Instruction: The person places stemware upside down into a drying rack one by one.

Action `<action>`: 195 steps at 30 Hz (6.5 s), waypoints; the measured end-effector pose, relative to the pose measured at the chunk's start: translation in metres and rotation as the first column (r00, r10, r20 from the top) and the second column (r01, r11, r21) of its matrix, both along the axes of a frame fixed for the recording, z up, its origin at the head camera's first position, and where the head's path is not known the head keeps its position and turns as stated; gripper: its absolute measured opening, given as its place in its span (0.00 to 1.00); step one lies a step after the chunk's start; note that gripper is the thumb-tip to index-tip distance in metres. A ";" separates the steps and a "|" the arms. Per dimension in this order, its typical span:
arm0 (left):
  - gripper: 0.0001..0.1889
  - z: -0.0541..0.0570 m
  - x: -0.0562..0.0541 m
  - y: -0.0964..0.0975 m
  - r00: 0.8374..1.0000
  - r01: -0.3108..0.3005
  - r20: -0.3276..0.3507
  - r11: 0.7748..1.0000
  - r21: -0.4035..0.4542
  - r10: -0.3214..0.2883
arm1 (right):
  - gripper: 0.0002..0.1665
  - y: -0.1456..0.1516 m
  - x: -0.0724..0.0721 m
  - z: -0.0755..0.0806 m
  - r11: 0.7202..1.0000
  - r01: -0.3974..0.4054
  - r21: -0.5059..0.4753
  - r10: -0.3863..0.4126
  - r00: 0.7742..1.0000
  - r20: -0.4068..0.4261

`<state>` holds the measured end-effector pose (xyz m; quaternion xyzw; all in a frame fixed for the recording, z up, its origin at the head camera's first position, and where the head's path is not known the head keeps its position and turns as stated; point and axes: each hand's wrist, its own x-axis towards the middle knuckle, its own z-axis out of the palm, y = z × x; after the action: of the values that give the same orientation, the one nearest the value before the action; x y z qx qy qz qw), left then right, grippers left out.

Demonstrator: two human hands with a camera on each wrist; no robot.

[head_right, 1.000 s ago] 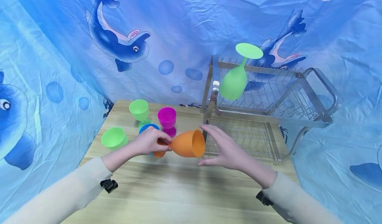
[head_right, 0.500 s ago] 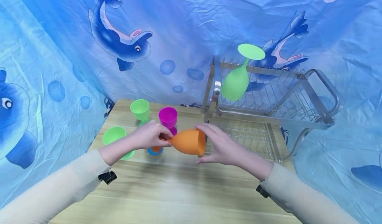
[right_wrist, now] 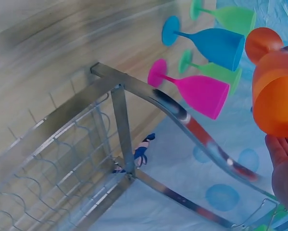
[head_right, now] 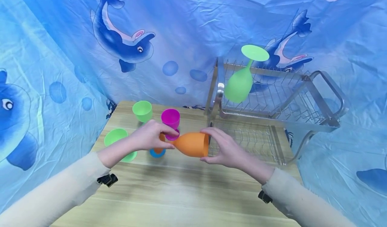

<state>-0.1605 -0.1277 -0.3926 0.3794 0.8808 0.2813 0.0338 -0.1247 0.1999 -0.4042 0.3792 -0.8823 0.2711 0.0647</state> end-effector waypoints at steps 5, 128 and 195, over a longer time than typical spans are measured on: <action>0.30 0.005 0.002 -0.015 0.995 -0.100 0.008 0.985 0.143 0.099 | 0.54 0.004 0.003 -0.012 0.995 0.058 -0.084 -0.051 0.995 0.085; 0.28 0.172 0.019 0.071 0.960 -0.246 0.250 0.805 0.540 0.126 | 0.44 0.243 0.006 0.104 0.541 0.739 -0.400 -0.827 0.553 -0.096; 0.25 0.169 -0.065 0.347 0.901 -0.424 0.004 0.881 0.210 0.433 | 0.33 0.304 -0.028 0.077 0.375 0.881 -0.289 -0.840 0.455 0.297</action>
<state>-0.2253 0.2198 -0.2234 0.1828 0.9094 0.3630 -0.0877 -0.1523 0.5034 -0.3272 -0.1717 -0.8746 0.3916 0.2286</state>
